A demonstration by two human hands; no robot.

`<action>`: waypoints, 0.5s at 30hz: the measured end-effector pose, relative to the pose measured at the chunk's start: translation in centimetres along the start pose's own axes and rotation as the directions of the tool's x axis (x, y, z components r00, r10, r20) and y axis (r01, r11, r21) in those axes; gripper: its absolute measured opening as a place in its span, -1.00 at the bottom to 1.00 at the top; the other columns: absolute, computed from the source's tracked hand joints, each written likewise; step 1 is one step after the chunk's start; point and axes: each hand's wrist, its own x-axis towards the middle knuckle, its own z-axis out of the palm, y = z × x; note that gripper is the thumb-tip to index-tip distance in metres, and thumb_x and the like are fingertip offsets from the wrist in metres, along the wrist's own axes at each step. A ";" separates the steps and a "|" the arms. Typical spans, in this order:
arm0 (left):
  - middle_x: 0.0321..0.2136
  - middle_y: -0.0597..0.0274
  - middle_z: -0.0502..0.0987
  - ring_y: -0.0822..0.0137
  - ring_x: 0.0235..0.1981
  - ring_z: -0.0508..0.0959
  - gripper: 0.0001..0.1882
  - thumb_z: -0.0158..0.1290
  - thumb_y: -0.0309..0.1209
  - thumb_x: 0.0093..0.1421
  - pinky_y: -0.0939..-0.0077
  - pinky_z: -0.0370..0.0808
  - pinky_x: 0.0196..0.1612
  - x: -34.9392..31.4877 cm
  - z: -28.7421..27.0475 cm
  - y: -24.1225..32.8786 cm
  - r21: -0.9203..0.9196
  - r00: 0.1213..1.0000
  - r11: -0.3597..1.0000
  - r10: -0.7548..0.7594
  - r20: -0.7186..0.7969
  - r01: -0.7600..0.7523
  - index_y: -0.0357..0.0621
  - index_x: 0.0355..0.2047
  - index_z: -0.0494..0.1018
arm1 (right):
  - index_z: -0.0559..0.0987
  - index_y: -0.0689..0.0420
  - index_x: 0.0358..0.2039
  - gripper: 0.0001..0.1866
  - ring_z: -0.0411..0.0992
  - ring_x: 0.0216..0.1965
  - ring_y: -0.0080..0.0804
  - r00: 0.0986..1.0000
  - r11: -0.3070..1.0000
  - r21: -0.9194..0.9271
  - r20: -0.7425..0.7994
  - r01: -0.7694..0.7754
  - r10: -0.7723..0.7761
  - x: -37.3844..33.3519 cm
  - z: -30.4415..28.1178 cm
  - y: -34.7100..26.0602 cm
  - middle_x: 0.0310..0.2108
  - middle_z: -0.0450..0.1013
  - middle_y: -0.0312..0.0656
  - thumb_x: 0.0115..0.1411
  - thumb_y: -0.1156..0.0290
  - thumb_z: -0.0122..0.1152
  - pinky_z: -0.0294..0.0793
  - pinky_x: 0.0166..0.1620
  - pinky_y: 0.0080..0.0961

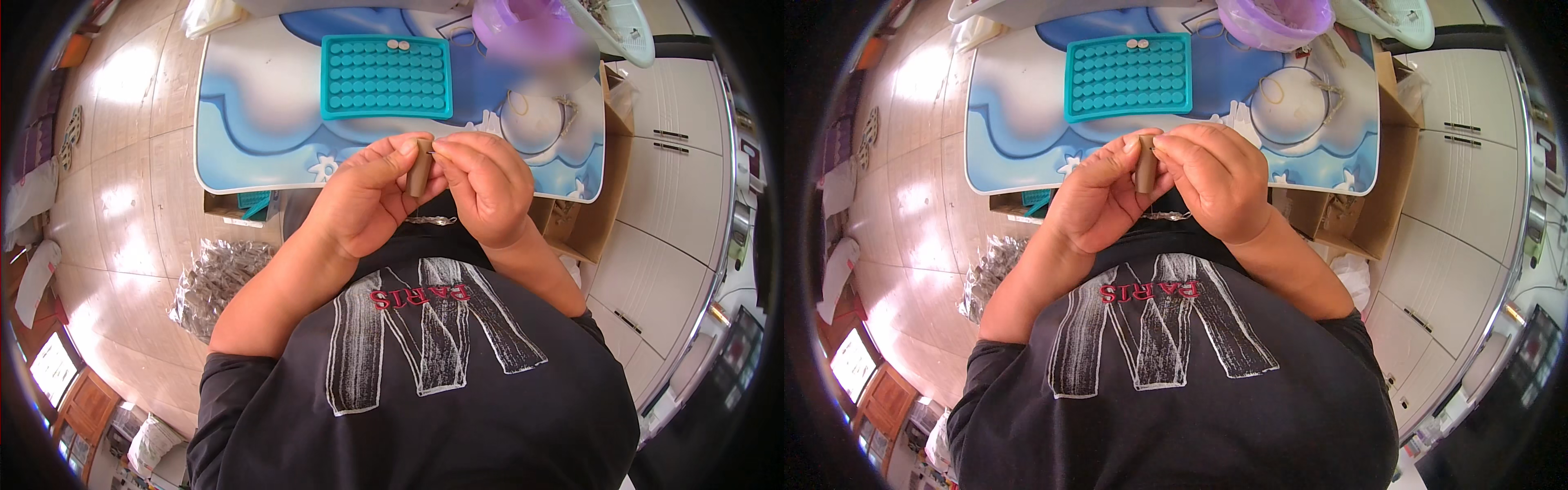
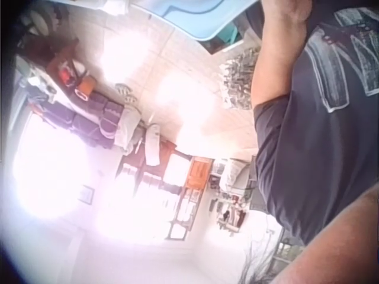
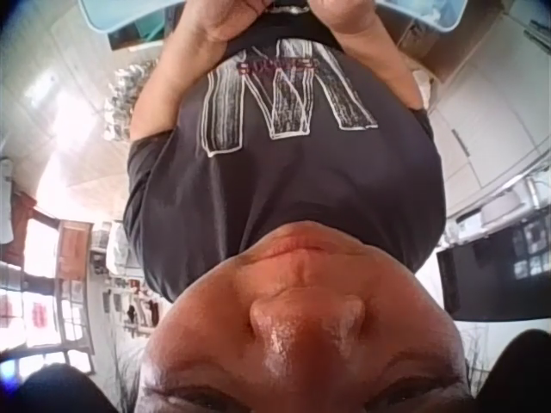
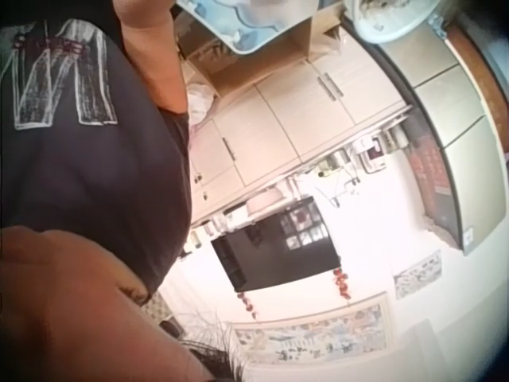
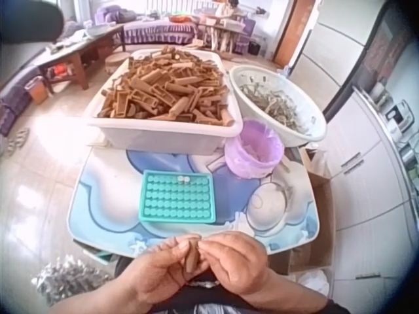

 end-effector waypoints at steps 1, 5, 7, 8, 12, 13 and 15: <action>-0.27 0.18 0.51 0.35 -0.25 0.53 -0.73 -0.06 -0.36 0.26 0.43 0.43 0.01 0.1 -0.1 -0.1 0.021 0.999 0.999 0.043 0.016 -0.044 -0.32 -0.14 0.38 | 0.53 0.25 -0.38 -0.78 0.48 -0.47 -0.23 1.000 1.000 0.005 -0.001 0.002 -0.002 0.1 0.1 0.0 -0.44 0.48 -0.11 -0.12 0.64 0.28 0.49 -0.43 -0.45; -0.30 0.22 0.50 0.40 -0.24 0.52 -0.74 -0.05 -0.36 0.25 0.46 0.41 0.03 -0.1 0.0 0.1 0.005 1.000 1.000 0.016 -0.003 -0.016 -0.30 -0.15 0.39 | 0.53 0.25 -0.40 -0.81 0.48 -0.45 -0.22 0.996 0.993 0.078 0.002 -0.090 0.090 0.0 0.1 -0.3 -0.43 0.49 -0.11 -0.11 0.63 0.27 0.48 -0.40 -0.44; -0.31 0.23 0.50 0.41 -0.25 0.52 -0.74 -0.06 -0.36 0.26 0.48 0.42 0.02 0.5 -0.5 0.0 0.011 0.996 0.999 0.036 0.081 -0.037 -0.30 -0.15 0.40 | 0.51 0.25 -0.43 -0.84 0.47 -0.46 -0.21 0.994 0.989 0.099 0.010 -0.109 0.109 -0.2 -0.1 0.0 -0.43 0.48 -0.10 -0.09 0.63 0.26 0.48 -0.40 -0.44; -0.33 0.24 0.50 0.42 -0.26 0.52 -0.74 -0.06 -0.36 0.26 0.51 0.43 0.01 0.7 -0.6 -0.1 0.015 0.985 0.998 0.055 0.163 -0.058 -0.30 -0.15 0.40 | 0.51 0.25 -0.43 -0.84 0.47 -0.46 -0.21 0.994 0.989 0.099 0.009 -0.109 0.108 -0.2 -0.1 -0.1 -0.43 0.48 -0.10 -0.09 0.63 0.26 0.48 -0.40 -0.44; -0.46 0.27 0.44 0.39 -0.25 0.47 -0.63 -0.08 -0.33 0.26 0.43 0.36 0.05 0.0 0.2 -0.1 0.072 0.998 0.995 0.063 -0.006 -0.062 -0.35 -0.02 0.29 | 0.50 0.24 -0.45 -0.84 0.46 -0.47 -0.21 0.995 0.989 0.104 0.013 -0.102 0.101 0.0 0.1 -0.1 -0.46 0.47 -0.10 -0.11 0.63 0.25 0.47 -0.41 -0.43; -0.46 0.26 0.44 0.37 -0.25 0.48 -0.65 -0.09 -0.35 0.27 0.41 0.39 0.04 0.2 0.0 -0.2 0.049 0.997 0.996 0.069 0.042 -0.071 -0.34 -0.03 0.29 | 0.49 0.23 -0.46 -0.84 0.46 -0.47 -0.21 0.996 0.993 0.083 0.005 -0.086 0.086 0.0 0.2 -0.1 -0.46 0.46 -0.10 -0.11 0.63 0.25 0.46 -0.42 -0.43; -0.45 0.25 0.44 0.38 -0.28 0.49 -0.69 -0.11 -0.38 0.28 0.43 0.43 0.01 0.3 0.2 -0.2 0.067 0.994 0.994 0.078 0.071 -0.083 -0.34 -0.05 0.32 | 0.48 0.22 -0.46 -0.84 0.45 -0.48 -0.20 0.998 0.997 0.040 0.000 -0.068 0.068 0.0 0.2 0.0 -0.48 0.45 -0.11 -0.11 0.62 0.25 0.46 -0.43 -0.43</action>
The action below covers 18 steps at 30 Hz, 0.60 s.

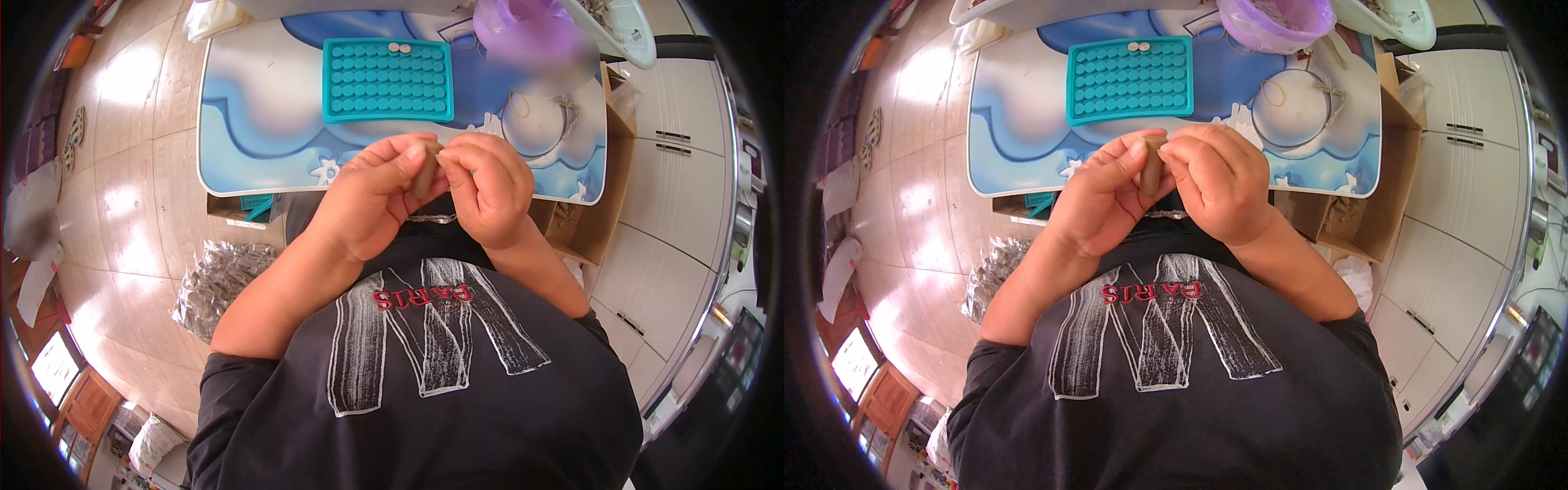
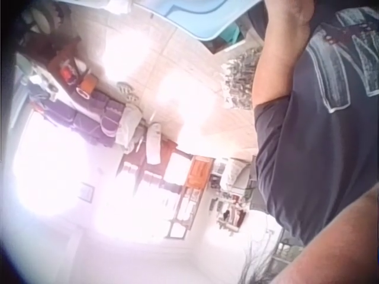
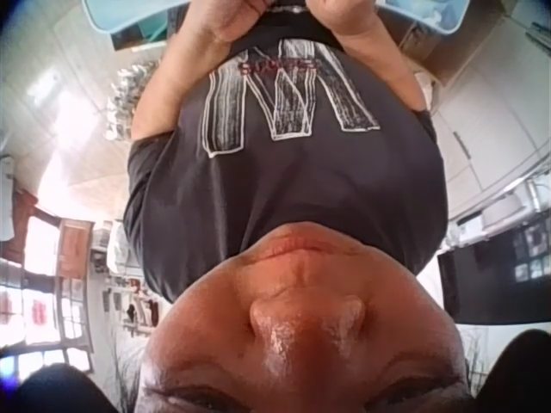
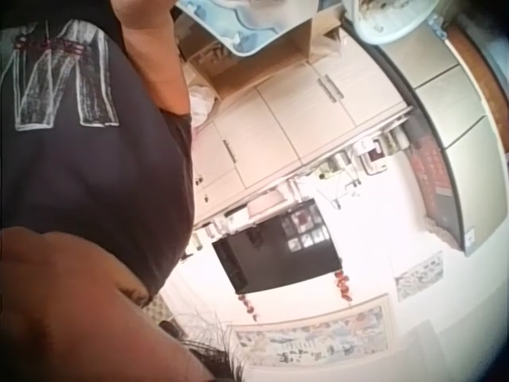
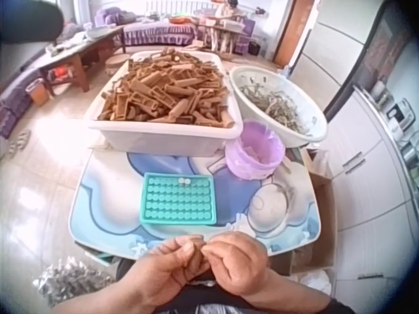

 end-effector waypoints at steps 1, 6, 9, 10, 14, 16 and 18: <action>-0.41 0.24 0.46 0.38 -0.27 0.50 -0.70 -0.12 -0.39 0.29 0.43 0.44 0.00 -0.1 -0.1 -0.1 0.012 1.000 1.000 -0.003 0.018 0.003 -0.34 -0.06 0.33 | 0.48 0.22 -0.46 -0.84 0.45 -0.48 -0.20 1.000 1.000 0.001 0.000 -0.001 0.001 0.0 -0.1 0.0 -0.48 0.45 -0.11 -0.11 0.62 0.25 0.46 -0.43 -0.43; -0.28 0.17 0.49 0.34 -0.22 0.53 -0.71 -0.13 -0.39 0.29 0.41 0.47 -0.01 -0.1 0.2 -0.3 0.016 0.993 1.000 -0.003 -0.116 0.005 -0.33 -0.07 0.34 | 0.47 0.22 -0.48 -0.84 0.45 -0.49 -0.20 1.000 1.000 -0.004 0.010 0.014 -0.014 -0.1 -0.1 0.1 -0.49 0.45 -0.12 -0.11 0.61 0.26 0.46 -0.45 -0.43; -0.25 0.16 0.50 0.33 -0.20 0.54 -0.71 -0.12 -0.38 0.29 0.40 0.47 -0.01 -0.1 0.0 -0.3 -0.002 0.995 1.000 -0.007 -0.101 0.007 -0.33 -0.07 0.34 | 0.47 0.21 -0.48 -0.84 0.45 -0.48 -0.19 1.000 1.000 -0.011 0.001 0.007 -0.007 -0.3 0.0 0.0 -0.49 0.45 -0.12 -0.11 0.60 0.26 0.46 -0.45 -0.43; -0.26 0.16 0.49 0.33 -0.21 0.54 -0.71 -0.12 -0.38 0.29 0.40 0.47 -0.01 -0.1 0.0 -0.3 -0.006 0.997 1.000 -0.009 -0.072 0.009 -0.33 -0.06 0.34 | 0.47 0.21 -0.48 -0.84 0.45 -0.48 -0.19 1.000 1.000 -0.010 0.000 0.007 -0.007 -0.2 0.0 -0.1 -0.49 0.45 -0.12 -0.11 0.60 0.26 0.46 -0.45 -0.43; -0.26 0.16 0.49 0.33 -0.21 0.54 -0.71 -0.12 -0.39 0.29 0.41 0.47 -0.02 -0.3 -0.1 -0.5 -0.007 0.996 1.000 0.008 -0.088 -0.008 -0.33 -0.06 0.34 | 0.46 0.21 -0.47 -0.84 0.45 -0.48 -0.19 1.000 1.000 -0.021 0.010 -0.003 0.003 -0.1 0.1 -0.3 -0.49 0.45 -0.12 -0.10 0.60 0.26 0.46 -0.44 -0.42; -0.26 0.16 0.49 0.34 -0.21 0.54 -0.71 -0.13 -0.39 0.29 0.42 0.48 -0.02 -0.3 0.0 -0.6 0.057 0.995 0.998 0.028 -0.093 -0.022 -0.33 -0.06 0.34 | 0.46 0.21 -0.47 -0.84 0.45 -0.48 -0.19 1.000 1.000 -0.022 0.003 -0.007 0.007 -0.1 0.1 -0.3 -0.48 0.45 -0.12 -0.10 0.60 0.26 0.46 -0.44 -0.42; -0.26 0.16 0.49 0.34 -0.22 0.54 -0.71 -0.13 -0.39 0.29 0.43 0.48 -0.03 -0.3 0.1 -0.6 0.052 0.996 0.999 0.020 -0.089 -0.015 -0.33 -0.06 0.34 | 0.45 0.20 -0.47 -0.84 0.45 -0.48 -0.19 0.999 0.999 -0.019 0.015 -0.041 0.042 -0.2 0.0 -0.3 -0.49 0.45 -0.12 -0.10 0.59 0.26 0.45 -0.44 -0.41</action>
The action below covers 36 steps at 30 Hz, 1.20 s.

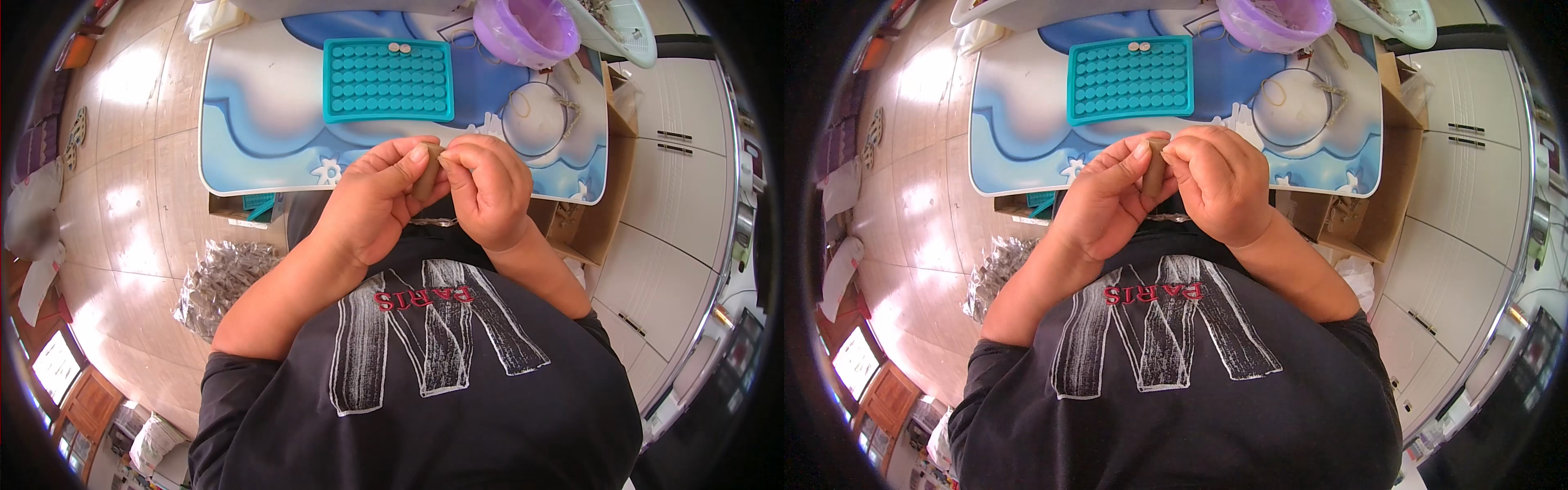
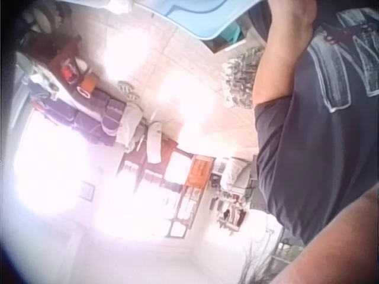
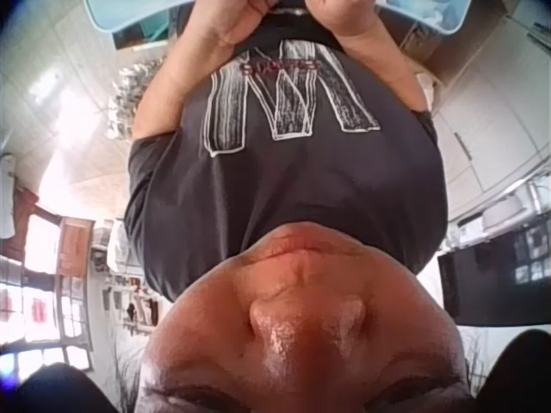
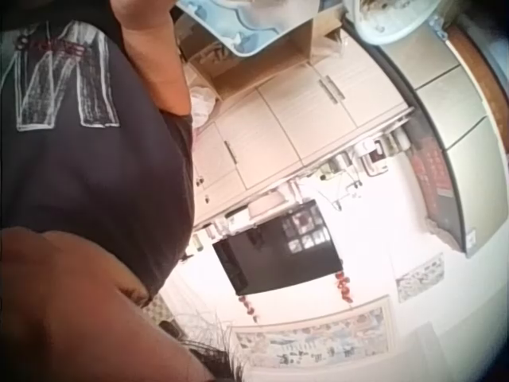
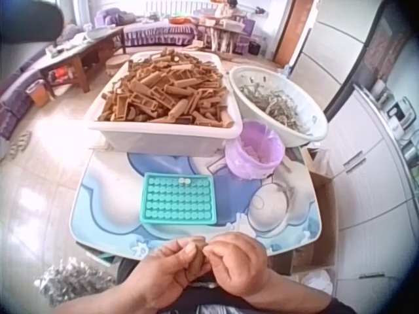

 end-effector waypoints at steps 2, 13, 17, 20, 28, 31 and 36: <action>-0.26 0.16 0.49 0.35 -0.22 0.53 -0.72 -0.13 -0.39 0.29 0.43 0.48 -0.04 0.0 0.6 0.1 -0.004 1.000 1.000 -0.009 0.007 0.009 -0.33 -0.07 0.34 | 0.45 0.20 -0.47 -0.84 0.45 -0.48 -0.19 1.000 1.000 0.013 -0.004 0.009 -0.009 0.0 0.0 0.2 -0.49 0.45 -0.12 -0.09 0.59 0.25 0.45 -0.44 -0.40; -0.42 0.31 0.44 0.49 -0.33 0.48 -0.76 -0.07 -0.37 0.28 0.48 0.46 -0.02 0.0 0.8 0.0 -0.015 0.994 1.000 0.002 -0.105 -0.003 -0.30 -0.15 0.37 | 0.43 0.21 -0.47 -0.85 0.45 -0.48 -0.17 0.999 0.999 0.002 -0.001 0.034 -0.034 0.1 0.3 0.1 -0.49 0.45 -0.13 -0.07 0.59 0.23 0.45 -0.44 -0.39; -0.41 0.31 0.44 0.48 -0.32 0.48 -0.74 -0.07 -0.37 0.28 0.48 0.46 -0.02 0.0 1.0 -0.1 0.004 0.993 1.000 -0.002 -0.115 0.002 -0.31 -0.13 0.36 | 0.43 0.21 -0.47 -0.86 0.45 -0.48 -0.16 1.000 1.000 0.018 0.008 0.000 0.000 -0.1 0.2 0.1 -0.49 0.45 -0.12 -0.05 0.58 0.23 0.45 -0.44 -0.39; -0.40 0.31 0.44 0.47 -0.31 0.49 -0.73 -0.08 -0.36 0.28 0.49 0.46 -0.01 -0.2 1.3 0.1 0.035 0.992 0.999 0.006 -0.126 -0.002 -0.32 -0.12 0.35 | 0.44 0.21 -0.46 -0.86 0.45 -0.47 -0.16 0.999 0.999 0.033 0.007 -0.034 0.034 -0.4 0.2 0.1 -0.48 0.45 -0.12 -0.04 0.57 0.23 0.45 -0.43 -0.39; -0.39 0.31 0.44 0.48 -0.31 0.49 -0.72 -0.08 -0.35 0.29 0.50 0.47 -0.01 -0.1 0.9 0.1 0.042 0.993 0.999 0.002 -0.115 0.003 -0.34 -0.12 0.36 | 0.44 0.20 -0.44 -0.83 0.45 -0.46 -0.16 1.000 1.000 0.000 0.019 -0.019 0.019 -0.5 0.2 0.2 -0.46 0.46 -0.12 -0.05 0.57 0.25 0.45 -0.44 -0.38; -0.38 0.30 0.45 0.48 -0.31 0.50 -0.73 -0.07 -0.36 0.28 0.50 0.48 -0.03 0.0 0.9 0.1 0.053 0.993 0.999 0.003 -0.114 0.003 -0.34 -0.14 0.37 | 0.45 0.20 -0.44 -0.83 0.46 -0.46 -0.16 0.999 1.000 -0.011 0.037 -0.003 0.004 -0.3 0.1 0.1 -0.46 0.46 -0.12 -0.06 0.57 0.26 0.45 -0.44 -0.38; -0.30 0.23 0.49 0.43 -0.26 0.52 -0.72 -0.06 -0.37 0.27 0.51 0.50 -0.05 0.0 1.1 0.3 0.061 0.988 0.998 0.009 -0.154 0.001 -0.35 -0.12 0.37 | 0.46 0.22 -0.43 -0.84 0.46 -0.47 -0.17 0.998 1.000 0.025 0.053 -0.014 0.013 -0.2 0.0 0.3 -0.48 0.46 -0.11 -0.04 0.56 0.26 0.45 -0.43 -0.41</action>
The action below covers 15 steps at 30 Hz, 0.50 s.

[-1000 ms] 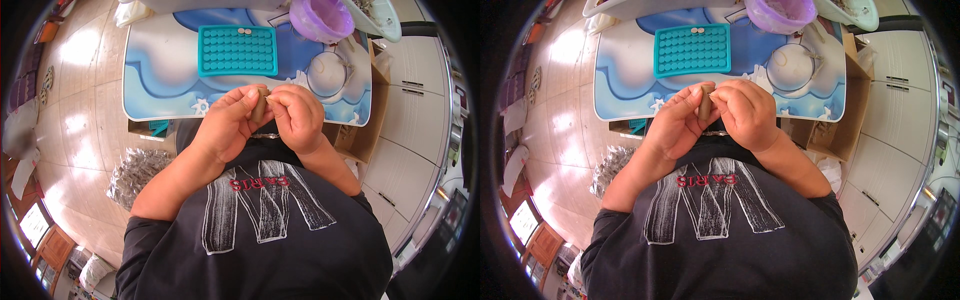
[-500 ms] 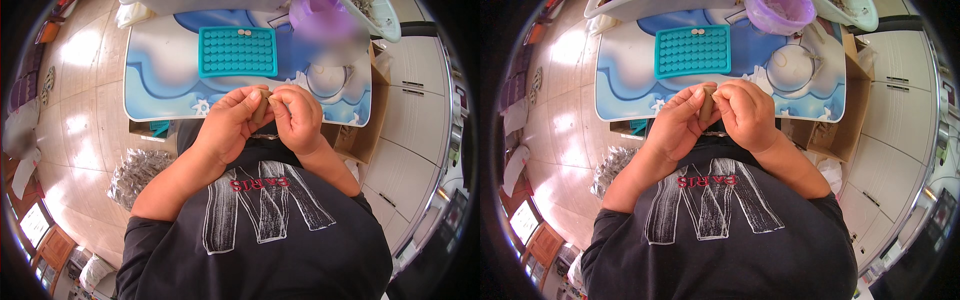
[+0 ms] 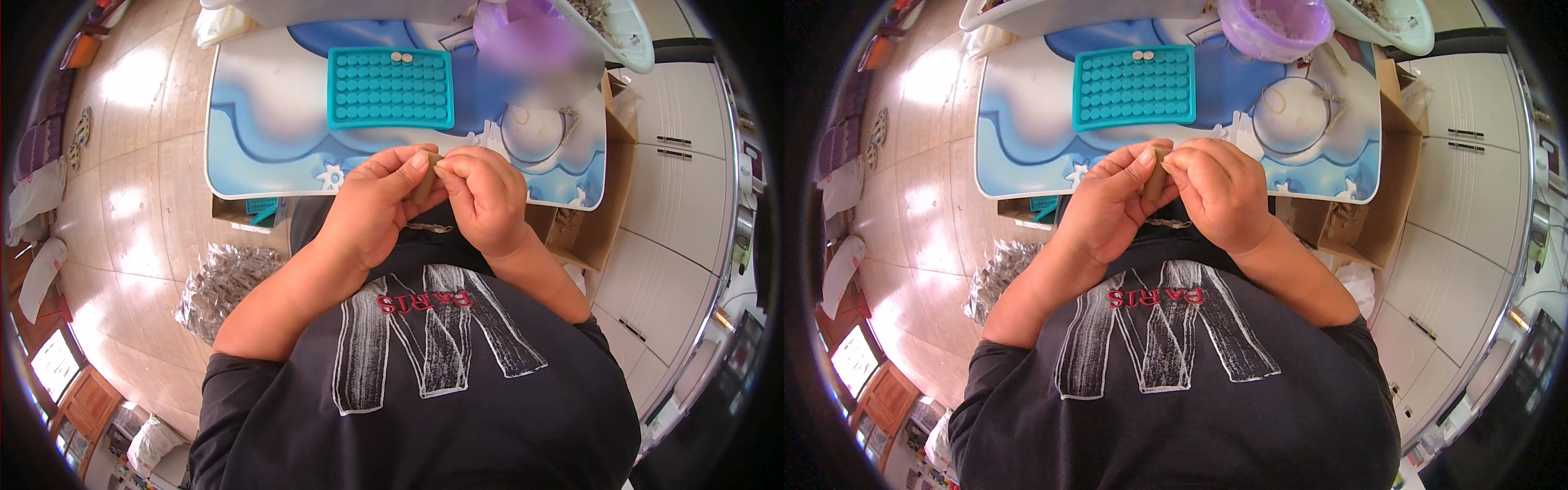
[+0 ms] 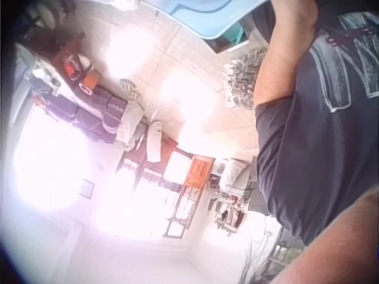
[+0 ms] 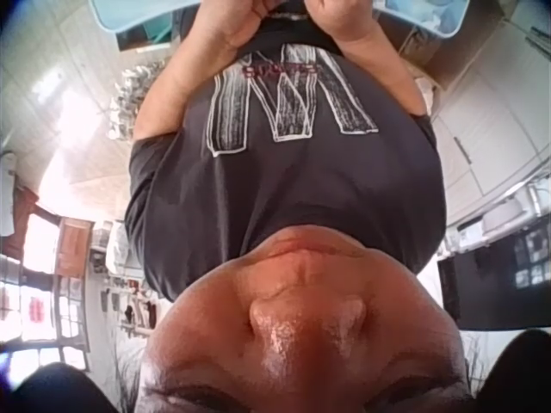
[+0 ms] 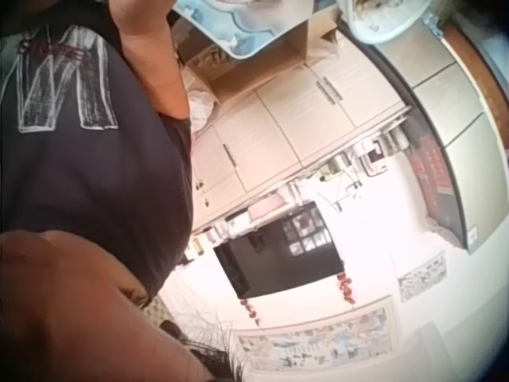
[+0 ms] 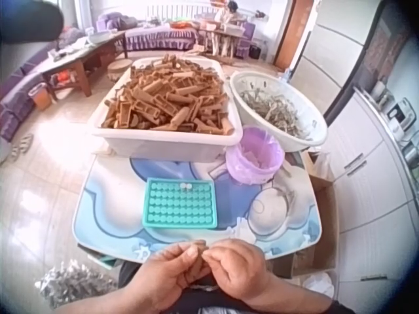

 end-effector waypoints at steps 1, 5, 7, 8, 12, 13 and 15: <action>-0.28 0.20 0.50 0.41 -0.25 0.53 -0.72 -0.06 -0.38 0.27 0.52 0.50 -0.06 0.2 -0.1 0.1 -0.003 1.000 1.000 -0.003 -0.014 0.003 -0.36 -0.11 0.36 | 0.46 0.22 -0.43 -0.84 0.46 -0.47 -0.17 1.000 1.000 0.000 -0.006 0.011 -0.011 0.1 -0.1 0.0 -0.48 0.46 -0.11 -0.04 0.56 0.26 0.45 -0.43 -0.41; -0.24 0.15 0.49 0.35 -0.30 0.56 -0.68 -0.07 -0.38 0.28 0.52 0.55 -0.15 -0.3 0.4 0.6 0.056 0.996 0.995 -0.085 0.012 0.084 -0.36 -0.05 0.32 | 0.51 0.26 -0.30 -0.82 0.46 -0.47 -0.39 0.913 0.828 0.388 0.129 -0.406 0.387 -0.5 -1.4 -0.4 -0.48 0.48 -0.17 0.06 0.51 0.23 0.42 -0.41 -0.55; -0.24 0.14 0.49 0.34 -0.31 0.56 -0.67 -0.06 -0.37 0.27 0.49 0.56 -0.15 -0.3 0.4 0.3 0.093 0.989 0.988 -0.127 0.073 0.120 -0.33 -0.03 0.29 | 0.52 0.27 -0.25 -0.80 0.44 -0.47 -0.48 0.848 0.670 0.534 0.207 -0.515 0.487 -0.5 -2.1 0.4 -0.47 0.48 -0.20 0.09 0.50 0.21 0.41 -0.40 -0.60; -0.24 0.13 0.48 0.33 -0.31 0.56 -0.68 -0.06 -0.37 0.27 0.48 0.55 -0.16 -0.3 0.5 0.3 0.107 0.985 0.985 -0.143 0.094 0.133 -0.31 -0.04 0.28 | 0.52 0.27 -0.21 -0.78 0.42 -0.48 -0.53 0.890 0.734 0.504 0.261 -0.456 0.374 -0.4 -2.5 1.0 -0.47 0.48 -0.22 0.11 0.49 0.19 0.40 -0.39 -0.63; -0.27 0.17 0.49 0.37 -0.33 0.55 -0.70 -0.04 -0.34 0.27 0.55 0.52 -0.19 -0.6 2.4 0.8 0.275 0.981 0.957 -0.136 0.141 0.093 -0.28 -0.08 0.34 | 0.52 0.29 -0.24 -0.80 0.39 -0.52 -0.60 0.841 0.599 0.590 0.358 -0.541 0.406 -1.0 -6.1 1.1 -0.46 0.47 -0.23 0.13 0.48 0.17 0.37 -0.43 -0.70; -0.26 0.19 0.49 0.38 -0.30 0.54 -0.70 -0.02 -0.35 0.25 0.56 0.50 -0.17 -0.4 2.1 1.0 0.496 0.980 0.854 0.077 0.183 -0.160 -0.30 -0.09 0.35 | 0.52 0.29 -0.27 -0.81 0.39 -0.53 -0.60 0.767 0.462 0.625 0.406 -0.630 0.497 -1.6 -7.6 1.3 -0.46 0.47 -0.24 0.13 0.45 0.17 0.37 -0.45 -0.71; -0.29 0.25 0.49 0.46 -0.30 0.50 -0.76 0.04 -0.44 0.21 0.65 0.45 -0.19 0.0 2.6 2.3 0.658 0.882 0.594 0.381 0.277 -0.463 -0.33 -0.17 0.42 | 0.51 0.25 -0.30 -0.77 0.40 -0.56 -0.60 0.747 0.501 0.650 0.159 -0.572 0.646 -3.5 -11.5 2.2 -0.47 0.46 -0.24 0.15 0.32 0.18 0.38 -0.51 -0.71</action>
